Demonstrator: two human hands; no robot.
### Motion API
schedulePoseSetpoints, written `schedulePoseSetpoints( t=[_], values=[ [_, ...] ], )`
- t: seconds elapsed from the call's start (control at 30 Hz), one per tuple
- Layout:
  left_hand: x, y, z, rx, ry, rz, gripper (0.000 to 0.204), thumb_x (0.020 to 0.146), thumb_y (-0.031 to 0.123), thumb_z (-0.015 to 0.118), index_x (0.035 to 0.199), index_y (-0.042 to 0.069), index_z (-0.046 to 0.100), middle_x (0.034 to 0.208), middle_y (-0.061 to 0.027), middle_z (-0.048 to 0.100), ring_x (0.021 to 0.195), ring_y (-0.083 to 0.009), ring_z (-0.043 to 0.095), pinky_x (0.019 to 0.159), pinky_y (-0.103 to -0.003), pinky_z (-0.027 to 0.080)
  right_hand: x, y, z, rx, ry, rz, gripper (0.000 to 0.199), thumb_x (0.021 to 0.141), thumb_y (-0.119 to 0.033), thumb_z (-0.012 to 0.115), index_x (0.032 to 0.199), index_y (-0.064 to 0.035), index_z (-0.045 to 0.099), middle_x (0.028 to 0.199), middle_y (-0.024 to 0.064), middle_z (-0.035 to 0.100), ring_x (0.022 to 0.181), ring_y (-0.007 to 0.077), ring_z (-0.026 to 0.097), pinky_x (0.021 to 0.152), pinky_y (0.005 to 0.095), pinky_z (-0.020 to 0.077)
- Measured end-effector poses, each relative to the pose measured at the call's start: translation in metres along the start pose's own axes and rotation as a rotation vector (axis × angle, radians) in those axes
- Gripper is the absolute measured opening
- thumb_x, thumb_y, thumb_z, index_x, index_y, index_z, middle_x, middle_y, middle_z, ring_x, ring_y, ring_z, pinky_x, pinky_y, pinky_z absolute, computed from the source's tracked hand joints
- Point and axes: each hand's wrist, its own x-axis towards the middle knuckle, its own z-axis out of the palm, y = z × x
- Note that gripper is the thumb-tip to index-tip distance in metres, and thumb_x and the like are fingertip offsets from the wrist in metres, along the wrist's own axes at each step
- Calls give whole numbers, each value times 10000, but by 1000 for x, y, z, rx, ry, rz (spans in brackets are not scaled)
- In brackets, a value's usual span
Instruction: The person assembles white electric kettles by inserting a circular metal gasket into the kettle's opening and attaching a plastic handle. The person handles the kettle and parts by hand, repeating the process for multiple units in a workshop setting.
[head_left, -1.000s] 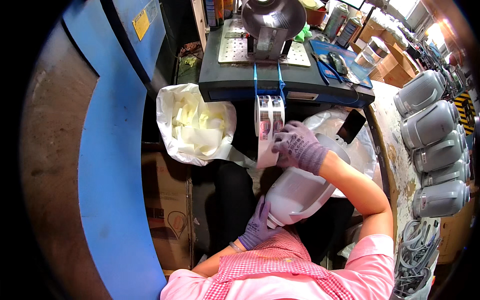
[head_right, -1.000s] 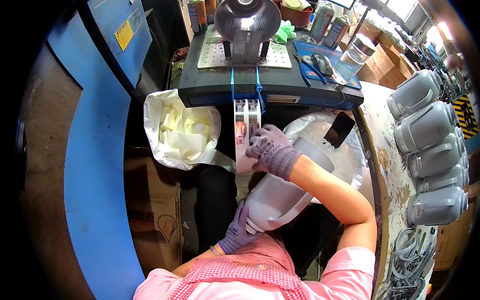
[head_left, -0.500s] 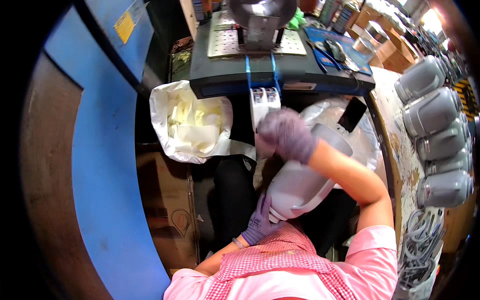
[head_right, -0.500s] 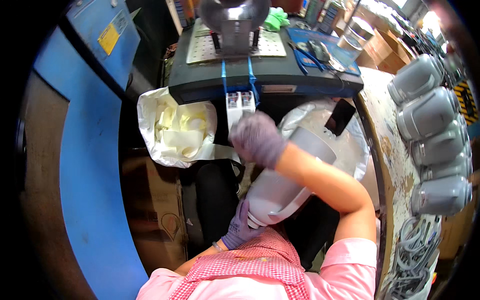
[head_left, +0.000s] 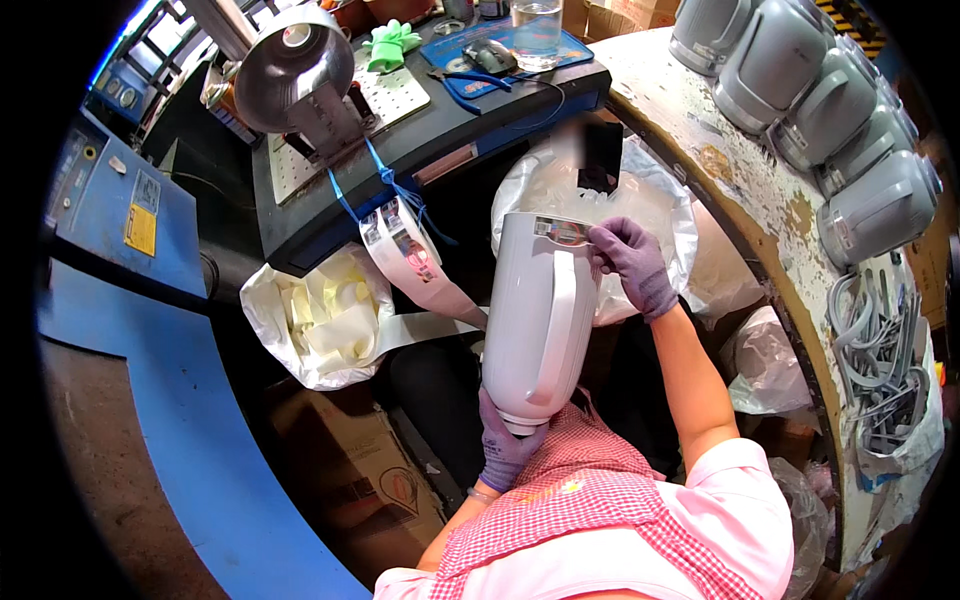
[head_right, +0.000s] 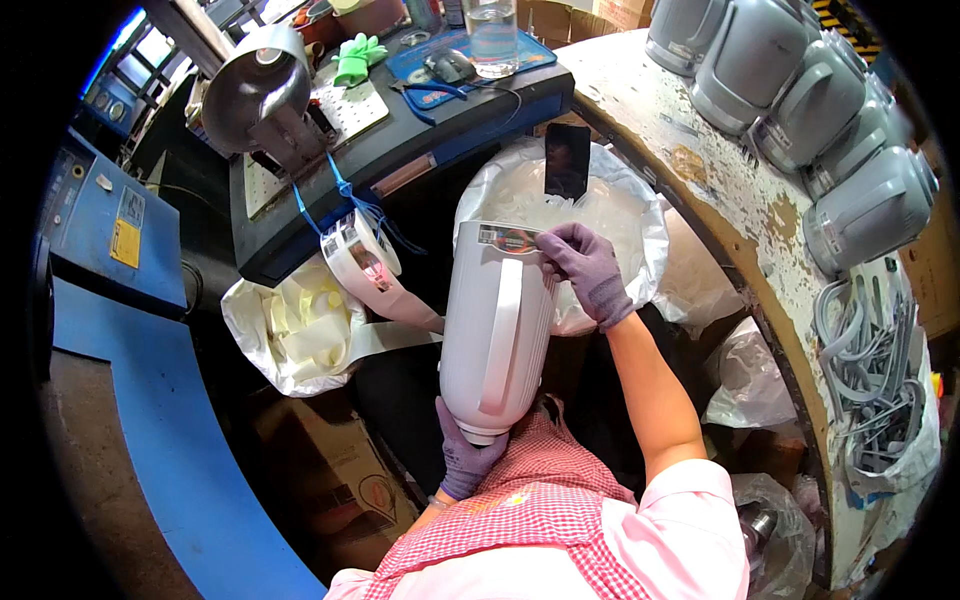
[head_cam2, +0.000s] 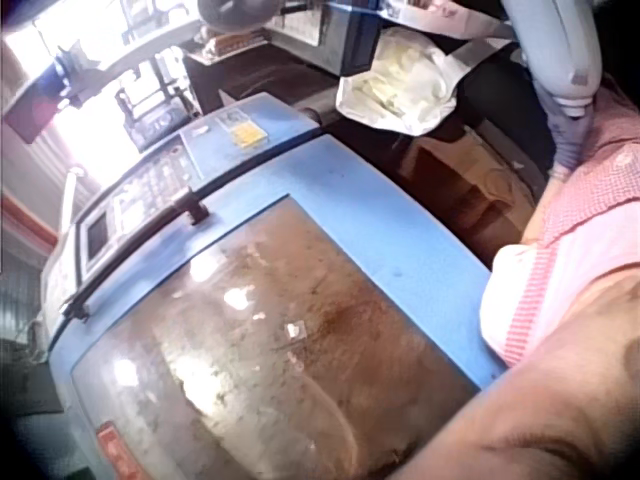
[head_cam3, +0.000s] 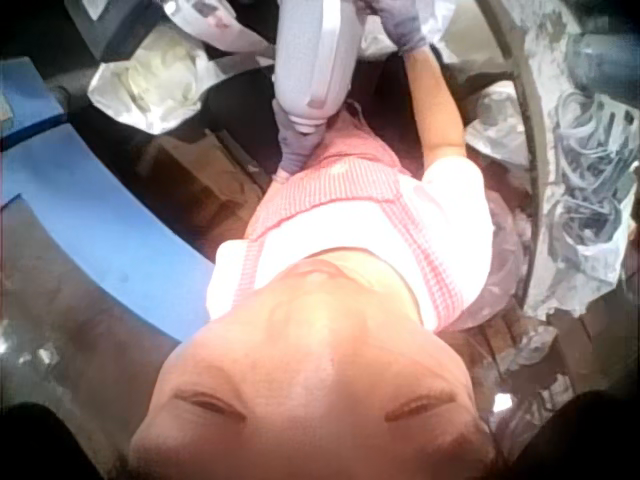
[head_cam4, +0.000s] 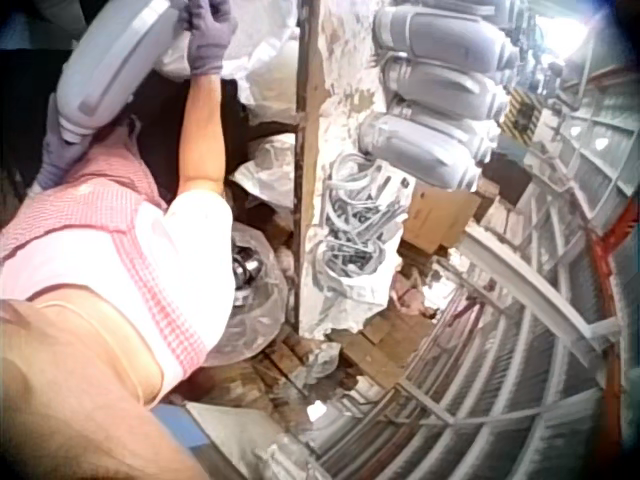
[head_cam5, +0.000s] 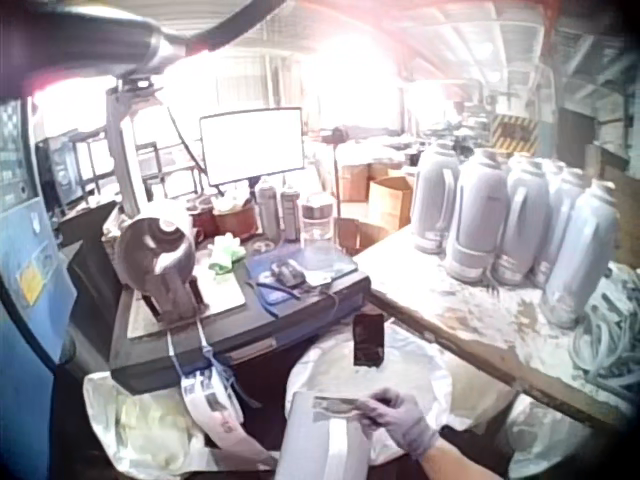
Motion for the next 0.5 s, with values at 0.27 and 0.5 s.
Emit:
schedulePoseSetpoints(
  t=[0.27, 0.5],
  values=[
    [-1, 0, 3, 9, -29, -64, 1223, 708, 309, 871, 1550, -64, 66, 1425, -319, 419, 1197, -437, 583, 960, -459, 523, 7, 5, -5, 59, -32, 13, 237, 936, -212, 734, 971, 5, 646, 781, 35, 665, 642, 71, 601, 601, 215, 499],
    [2, 11, 2, 25, -19, -29, 1223, 717, 306, 869, 1554, -56, 54, 1401, -310, 447, 1168, -425, 604, 923, -453, 532, 8, 14, -6, 78, -40, -22, 236, 940, -200, 726, 970, 15, 634, 767, 38, 662, 625, 78, 600, 585, 221, 498]
  ],
)
